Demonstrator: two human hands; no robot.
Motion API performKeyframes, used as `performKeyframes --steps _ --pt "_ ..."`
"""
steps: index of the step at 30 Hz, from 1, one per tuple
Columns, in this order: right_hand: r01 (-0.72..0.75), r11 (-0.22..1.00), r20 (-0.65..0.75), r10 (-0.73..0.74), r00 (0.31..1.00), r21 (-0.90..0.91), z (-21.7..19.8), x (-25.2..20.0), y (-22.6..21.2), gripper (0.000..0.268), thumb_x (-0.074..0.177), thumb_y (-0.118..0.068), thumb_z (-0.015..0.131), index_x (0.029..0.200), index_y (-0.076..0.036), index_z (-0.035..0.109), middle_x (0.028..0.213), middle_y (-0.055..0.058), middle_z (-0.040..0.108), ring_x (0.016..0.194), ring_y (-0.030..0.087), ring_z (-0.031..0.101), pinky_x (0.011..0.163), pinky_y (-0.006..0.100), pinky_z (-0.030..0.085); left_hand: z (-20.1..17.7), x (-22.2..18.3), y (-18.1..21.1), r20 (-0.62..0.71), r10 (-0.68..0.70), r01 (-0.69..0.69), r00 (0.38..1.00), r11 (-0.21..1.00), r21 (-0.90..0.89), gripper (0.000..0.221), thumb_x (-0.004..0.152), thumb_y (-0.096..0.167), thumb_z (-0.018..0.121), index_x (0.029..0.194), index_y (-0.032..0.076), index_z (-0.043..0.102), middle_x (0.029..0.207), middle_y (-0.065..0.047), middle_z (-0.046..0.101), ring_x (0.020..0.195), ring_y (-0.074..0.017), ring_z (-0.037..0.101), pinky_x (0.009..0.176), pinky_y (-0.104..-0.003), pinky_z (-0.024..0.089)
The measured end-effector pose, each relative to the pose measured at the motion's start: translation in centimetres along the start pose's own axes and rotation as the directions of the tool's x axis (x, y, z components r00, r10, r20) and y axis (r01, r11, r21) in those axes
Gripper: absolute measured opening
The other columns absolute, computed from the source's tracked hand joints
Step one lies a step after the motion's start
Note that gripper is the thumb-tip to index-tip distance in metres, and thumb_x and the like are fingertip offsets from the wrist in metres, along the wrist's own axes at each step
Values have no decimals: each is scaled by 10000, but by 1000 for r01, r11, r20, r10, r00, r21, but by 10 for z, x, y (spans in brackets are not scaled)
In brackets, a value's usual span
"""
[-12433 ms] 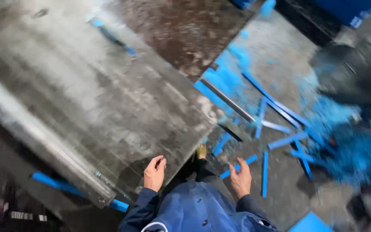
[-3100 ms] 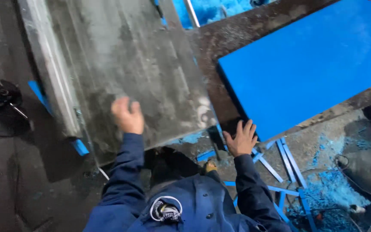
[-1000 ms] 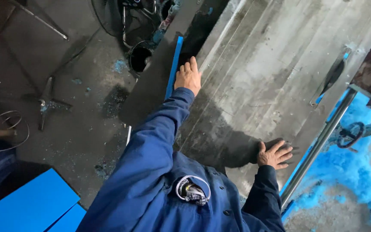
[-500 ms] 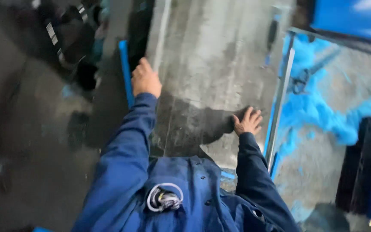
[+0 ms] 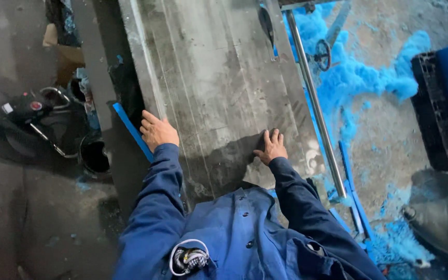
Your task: Placing blue plastic panels on a metal workbench, aligning them, and moving them to a stack.
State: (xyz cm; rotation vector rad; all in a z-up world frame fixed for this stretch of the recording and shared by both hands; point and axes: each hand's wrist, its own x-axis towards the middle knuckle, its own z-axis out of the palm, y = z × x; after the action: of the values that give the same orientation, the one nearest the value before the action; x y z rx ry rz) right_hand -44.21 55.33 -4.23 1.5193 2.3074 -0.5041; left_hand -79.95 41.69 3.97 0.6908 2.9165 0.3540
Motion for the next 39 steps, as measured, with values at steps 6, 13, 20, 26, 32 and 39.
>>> performKeyframes --steps 6,13,20,26,32,39 --pt "-57 998 65 55 996 36 0 -12 -13 1082 793 -552 792 1623 -167 216 1674 264 134 1524 494 186 1210 487 297 9 1 -5 -64 26 -24 998 999 21 752 992 354 665 1529 -22 298 1342 -221 538 1195 -408 539 941 -514 475" --pt "-84 996 71 82 994 21 9 -7 -15 1076 806 -537 800 1625 -165 210 1669 271 151 1511 500 205 1209 494 302 -2 -1 -4 -3 28 -28 1000 1000 6 832 950 326 712 1548 -43 267 1342 -230 531 1203 -413 535 935 -506 483" --pt "-75 996 54 73 996 37 6 -11 -15 1084 772 -525 831 1625 -197 246 1681 246 168 1516 486 221 1190 502 350 2 1 -7 -27 13 -13 1000 1000 -12 869 909 355 738 1526 -46 276 1342 -234 530 1198 -415 540 938 -504 487" --pt "-76 995 47 73 996 67 8 -8 -16 1088 748 -498 857 1619 -244 256 1690 211 150 1529 460 193 1164 514 374 -12 -1 -7 8 -20 20 1000 999 -32 870 902 391 727 1520 -33 287 1313 -219 553 1177 -398 552 938 -512 490" --pt "-75 996 49 73 996 51 5 -8 -16 1081 754 -468 865 1616 -229 258 1683 232 142 1532 460 188 1159 516 380 -12 -2 -8 10 -4 5 1000 998 -64 875 919 392 712 1537 -45 272 1319 -209 555 1175 -393 553 930 -513 491" --pt "-42 999 20 41 999 24 12 -4 -11 1099 744 -475 870 1611 -180 263 1662 257 178 1505 468 234 1149 512 394 -6 1 -8 -3 10 -10 1000 1000 -29 852 918 392 694 1524 -35 276 1363 -220 530 1198 -393 542 940 -507 486"
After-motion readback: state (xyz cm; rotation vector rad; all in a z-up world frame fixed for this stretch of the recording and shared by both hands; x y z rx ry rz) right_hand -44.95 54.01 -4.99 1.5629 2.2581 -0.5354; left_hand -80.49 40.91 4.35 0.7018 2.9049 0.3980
